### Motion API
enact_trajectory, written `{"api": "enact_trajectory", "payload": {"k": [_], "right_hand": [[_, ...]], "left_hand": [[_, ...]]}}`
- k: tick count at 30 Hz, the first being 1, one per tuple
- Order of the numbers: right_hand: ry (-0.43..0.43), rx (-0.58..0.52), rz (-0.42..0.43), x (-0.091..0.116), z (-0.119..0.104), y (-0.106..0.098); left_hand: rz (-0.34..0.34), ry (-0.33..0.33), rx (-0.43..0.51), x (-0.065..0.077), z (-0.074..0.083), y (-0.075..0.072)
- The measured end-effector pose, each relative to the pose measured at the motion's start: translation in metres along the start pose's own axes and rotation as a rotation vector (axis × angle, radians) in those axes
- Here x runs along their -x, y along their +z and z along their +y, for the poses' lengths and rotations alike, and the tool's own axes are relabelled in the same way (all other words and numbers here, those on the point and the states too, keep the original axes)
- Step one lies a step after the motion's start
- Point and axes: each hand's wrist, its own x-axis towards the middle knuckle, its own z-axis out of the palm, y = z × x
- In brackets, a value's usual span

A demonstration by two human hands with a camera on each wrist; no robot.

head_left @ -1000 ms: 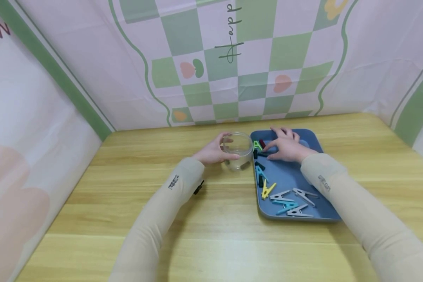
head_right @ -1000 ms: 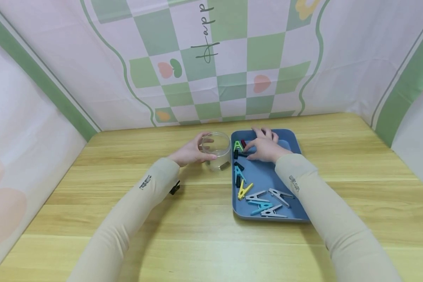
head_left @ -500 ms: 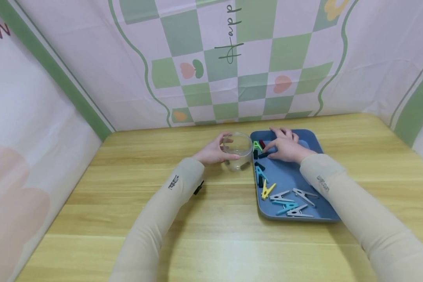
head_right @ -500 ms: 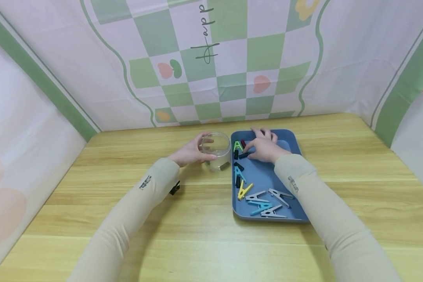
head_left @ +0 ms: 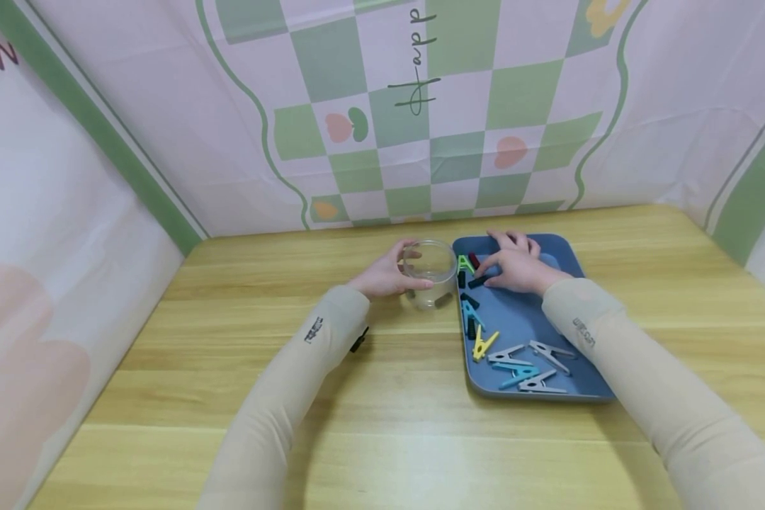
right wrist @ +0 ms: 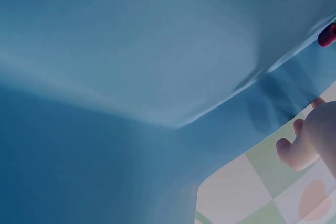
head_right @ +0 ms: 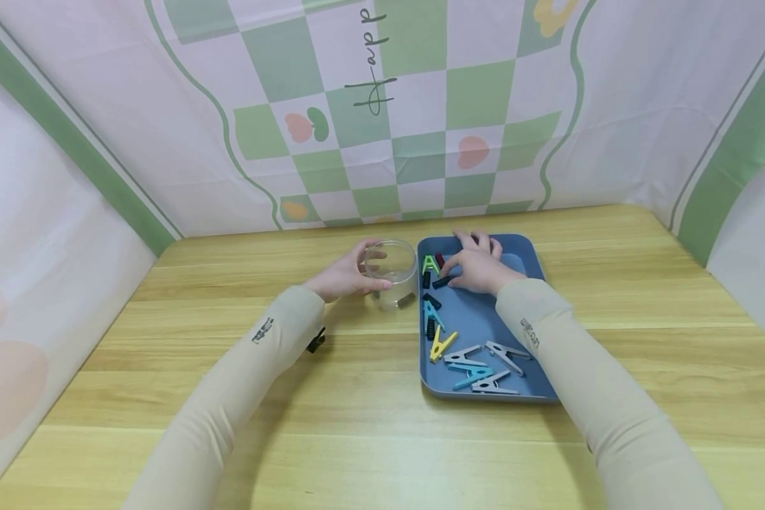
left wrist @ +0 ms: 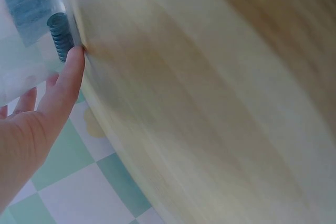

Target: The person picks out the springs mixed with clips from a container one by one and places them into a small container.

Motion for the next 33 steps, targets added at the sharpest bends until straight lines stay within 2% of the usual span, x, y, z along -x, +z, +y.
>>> {"api": "enact_trajectory", "payload": {"k": [33], "right_hand": [[0.006,-0.007,-0.016,-0.0011,0.0010,-0.0047]], "left_hand": [[0.000,0.000,0.008,-0.0006,0.0004,-0.0001]]}}
